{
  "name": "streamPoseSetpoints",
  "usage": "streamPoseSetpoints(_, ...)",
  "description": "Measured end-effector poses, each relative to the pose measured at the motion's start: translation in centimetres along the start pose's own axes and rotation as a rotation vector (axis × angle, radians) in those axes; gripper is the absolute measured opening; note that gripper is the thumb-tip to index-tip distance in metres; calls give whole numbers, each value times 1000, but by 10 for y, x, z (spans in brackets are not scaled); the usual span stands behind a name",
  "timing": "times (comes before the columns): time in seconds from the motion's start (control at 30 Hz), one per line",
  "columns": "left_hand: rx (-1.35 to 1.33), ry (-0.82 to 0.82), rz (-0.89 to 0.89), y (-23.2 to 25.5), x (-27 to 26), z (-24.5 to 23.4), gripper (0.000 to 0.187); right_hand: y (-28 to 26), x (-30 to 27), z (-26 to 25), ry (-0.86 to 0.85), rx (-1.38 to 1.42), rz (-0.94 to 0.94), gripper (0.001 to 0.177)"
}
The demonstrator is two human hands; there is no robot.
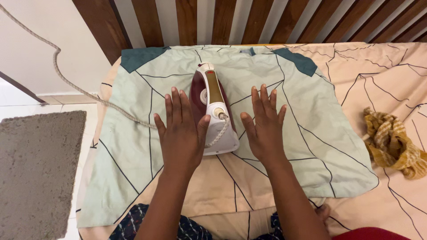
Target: The person irons a light-colored shirt laid flat on a bed. They use a red and white iron, moving it back and forth across the fabric while holding the shirt in place with their left hand.
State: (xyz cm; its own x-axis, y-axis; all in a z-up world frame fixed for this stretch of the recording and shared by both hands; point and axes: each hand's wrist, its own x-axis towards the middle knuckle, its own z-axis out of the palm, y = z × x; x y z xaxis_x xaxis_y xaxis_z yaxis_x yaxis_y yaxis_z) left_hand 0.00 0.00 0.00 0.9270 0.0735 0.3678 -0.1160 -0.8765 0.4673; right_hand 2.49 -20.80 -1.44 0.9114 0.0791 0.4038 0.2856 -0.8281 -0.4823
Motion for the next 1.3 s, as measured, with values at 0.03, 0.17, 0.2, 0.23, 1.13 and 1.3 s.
streamPoseSetpoints(0.03, 14, 8, 3, -1, 0, -1, 80, -2, -1, 0, 0, 8, -6, 74)
streamPoseSetpoints(0.17, 26, 25, -9, -6, 4, -7, 79, -7, 1, 2, 1, 25, -19, 75)
streamPoseSetpoints(0.2, 19, 23, -20, -7, 4, -8, 79, -8, 1, 2, -1, 26, -19, 76)
streamPoseSetpoints(0.23, 11, 23, -22, -7, 4, -10, 80, -9, 1, 3, 1, 21, -28, 76)
streamPoseSetpoints(1.13, -40, 55, 2, -9, 2, -15, 83, -11, 2, 3, -9, 14, -21, 79)
streamPoseSetpoints(1.3, -22, 67, 2, -11, 4, -13, 81, -12, 2, 2, -9, 20, -19, 79)
